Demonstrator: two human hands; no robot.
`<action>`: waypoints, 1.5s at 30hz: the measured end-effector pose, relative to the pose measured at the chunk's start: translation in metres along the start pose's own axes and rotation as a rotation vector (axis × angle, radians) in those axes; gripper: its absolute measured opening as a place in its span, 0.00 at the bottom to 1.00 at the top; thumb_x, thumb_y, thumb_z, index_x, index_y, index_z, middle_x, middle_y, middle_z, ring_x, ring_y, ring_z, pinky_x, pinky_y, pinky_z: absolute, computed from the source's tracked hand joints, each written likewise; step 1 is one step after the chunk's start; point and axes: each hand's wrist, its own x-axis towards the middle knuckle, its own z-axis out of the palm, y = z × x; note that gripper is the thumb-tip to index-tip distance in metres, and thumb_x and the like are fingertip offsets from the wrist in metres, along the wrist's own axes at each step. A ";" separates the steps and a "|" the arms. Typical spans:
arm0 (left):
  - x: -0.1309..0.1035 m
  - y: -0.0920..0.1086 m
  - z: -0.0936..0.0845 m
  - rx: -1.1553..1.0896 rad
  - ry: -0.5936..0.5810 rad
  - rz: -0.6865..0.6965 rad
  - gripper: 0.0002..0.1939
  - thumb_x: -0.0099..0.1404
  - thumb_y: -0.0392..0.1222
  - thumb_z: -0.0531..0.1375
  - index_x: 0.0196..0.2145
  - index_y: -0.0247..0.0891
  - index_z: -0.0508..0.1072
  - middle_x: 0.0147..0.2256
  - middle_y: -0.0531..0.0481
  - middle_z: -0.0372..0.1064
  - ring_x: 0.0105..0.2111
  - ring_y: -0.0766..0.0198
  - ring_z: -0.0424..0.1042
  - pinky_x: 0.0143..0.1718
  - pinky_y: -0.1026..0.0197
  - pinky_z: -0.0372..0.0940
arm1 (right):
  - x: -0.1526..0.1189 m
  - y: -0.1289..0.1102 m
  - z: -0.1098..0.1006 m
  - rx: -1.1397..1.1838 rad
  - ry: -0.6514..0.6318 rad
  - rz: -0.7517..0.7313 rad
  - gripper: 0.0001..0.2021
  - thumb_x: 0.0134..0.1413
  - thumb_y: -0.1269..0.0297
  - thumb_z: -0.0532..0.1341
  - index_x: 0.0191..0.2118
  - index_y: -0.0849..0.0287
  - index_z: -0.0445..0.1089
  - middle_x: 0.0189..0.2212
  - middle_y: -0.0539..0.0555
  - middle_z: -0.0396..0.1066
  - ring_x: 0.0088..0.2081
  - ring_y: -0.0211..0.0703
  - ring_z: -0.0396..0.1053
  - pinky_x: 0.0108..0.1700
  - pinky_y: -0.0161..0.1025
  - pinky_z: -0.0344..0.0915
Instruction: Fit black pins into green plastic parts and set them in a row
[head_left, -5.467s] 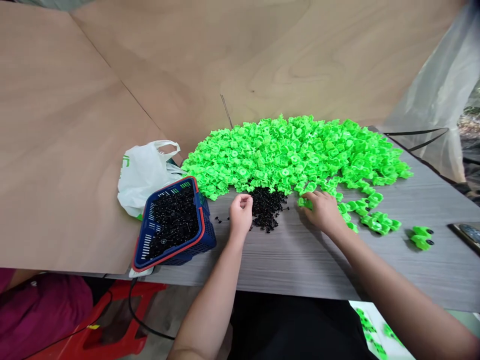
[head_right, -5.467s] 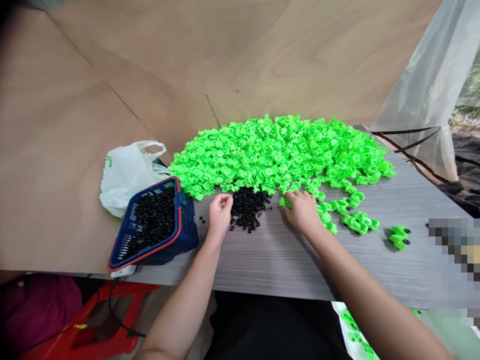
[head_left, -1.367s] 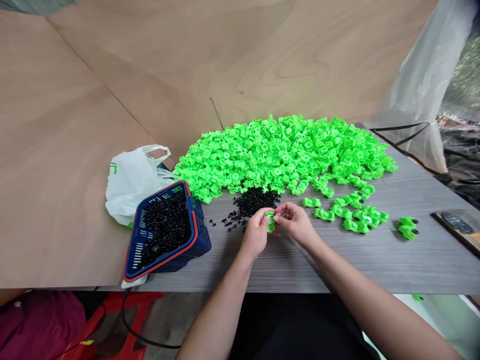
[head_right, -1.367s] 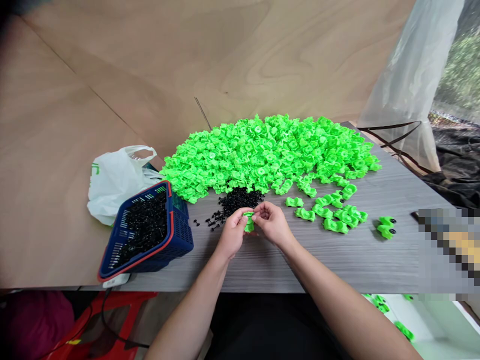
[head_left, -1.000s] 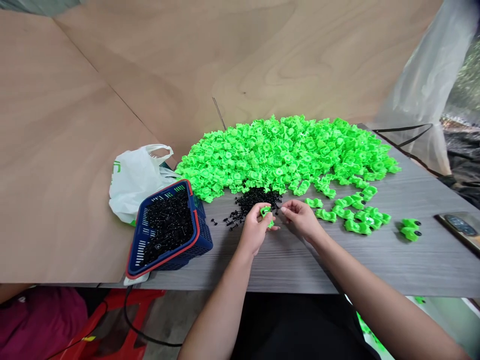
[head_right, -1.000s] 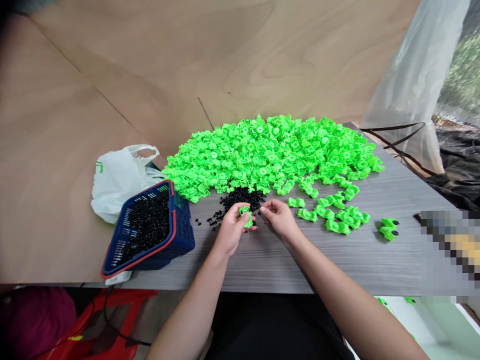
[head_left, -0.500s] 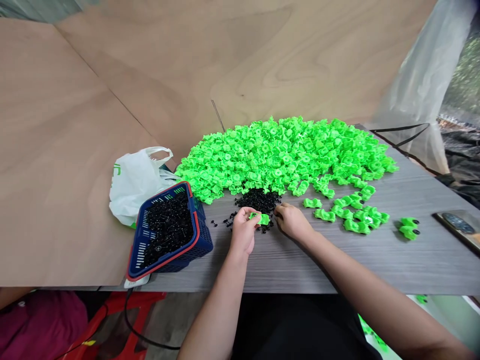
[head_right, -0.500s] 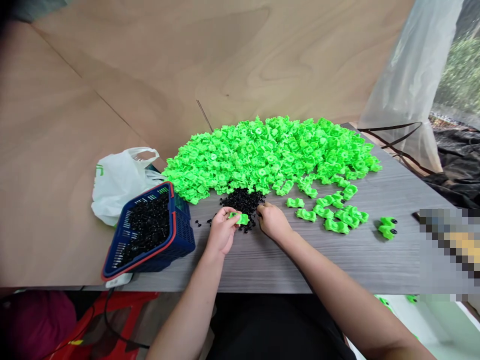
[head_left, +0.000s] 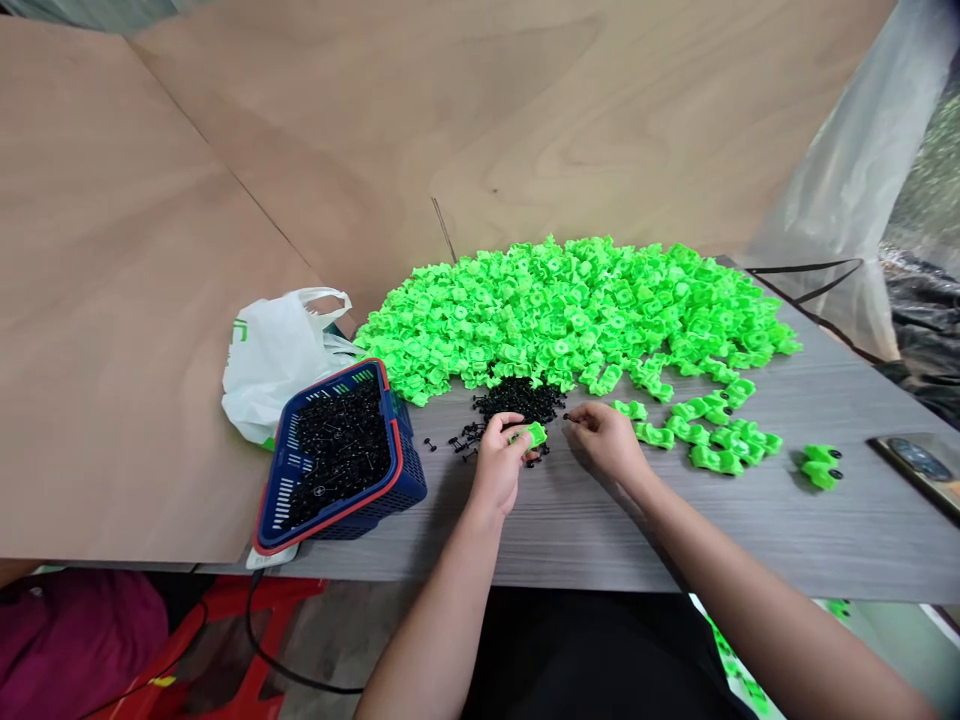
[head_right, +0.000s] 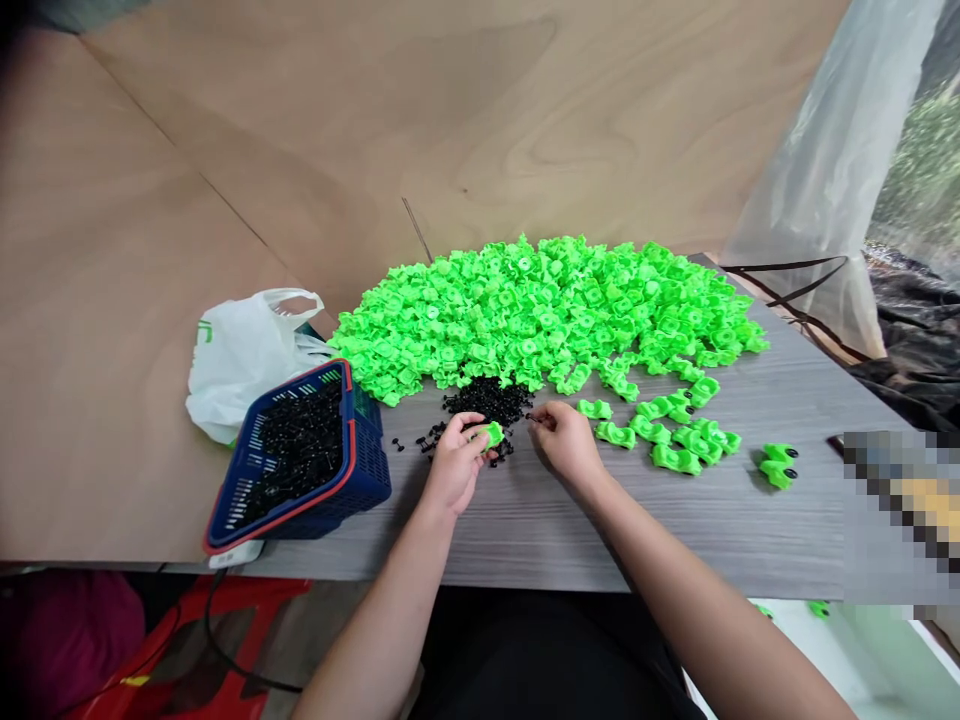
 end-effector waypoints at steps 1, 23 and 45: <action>0.000 -0.001 0.000 0.048 -0.011 0.013 0.19 0.57 0.38 0.66 0.47 0.38 0.70 0.40 0.45 0.74 0.36 0.65 0.72 0.32 0.66 0.63 | 0.000 0.001 0.000 0.102 -0.004 0.061 0.07 0.49 0.63 0.62 0.34 0.60 0.73 0.26 0.53 0.74 0.28 0.44 0.69 0.31 0.38 0.62; -0.004 -0.007 0.013 0.227 -0.121 0.064 0.21 0.59 0.41 0.64 0.51 0.38 0.72 0.37 0.45 0.72 0.33 0.62 0.71 0.22 0.68 0.68 | -0.015 -0.041 0.007 0.627 -0.151 0.029 0.07 0.54 0.61 0.65 0.34 0.57 0.69 0.25 0.50 0.71 0.29 0.42 0.70 0.34 0.40 0.68; -0.005 -0.006 0.016 0.300 -0.080 0.154 0.19 0.62 0.41 0.62 0.51 0.39 0.74 0.38 0.47 0.73 0.33 0.64 0.71 0.31 0.64 0.69 | -0.023 -0.060 0.004 -0.117 -0.031 -0.367 0.09 0.62 0.72 0.53 0.36 0.57 0.70 0.33 0.55 0.68 0.36 0.44 0.66 0.38 0.38 0.62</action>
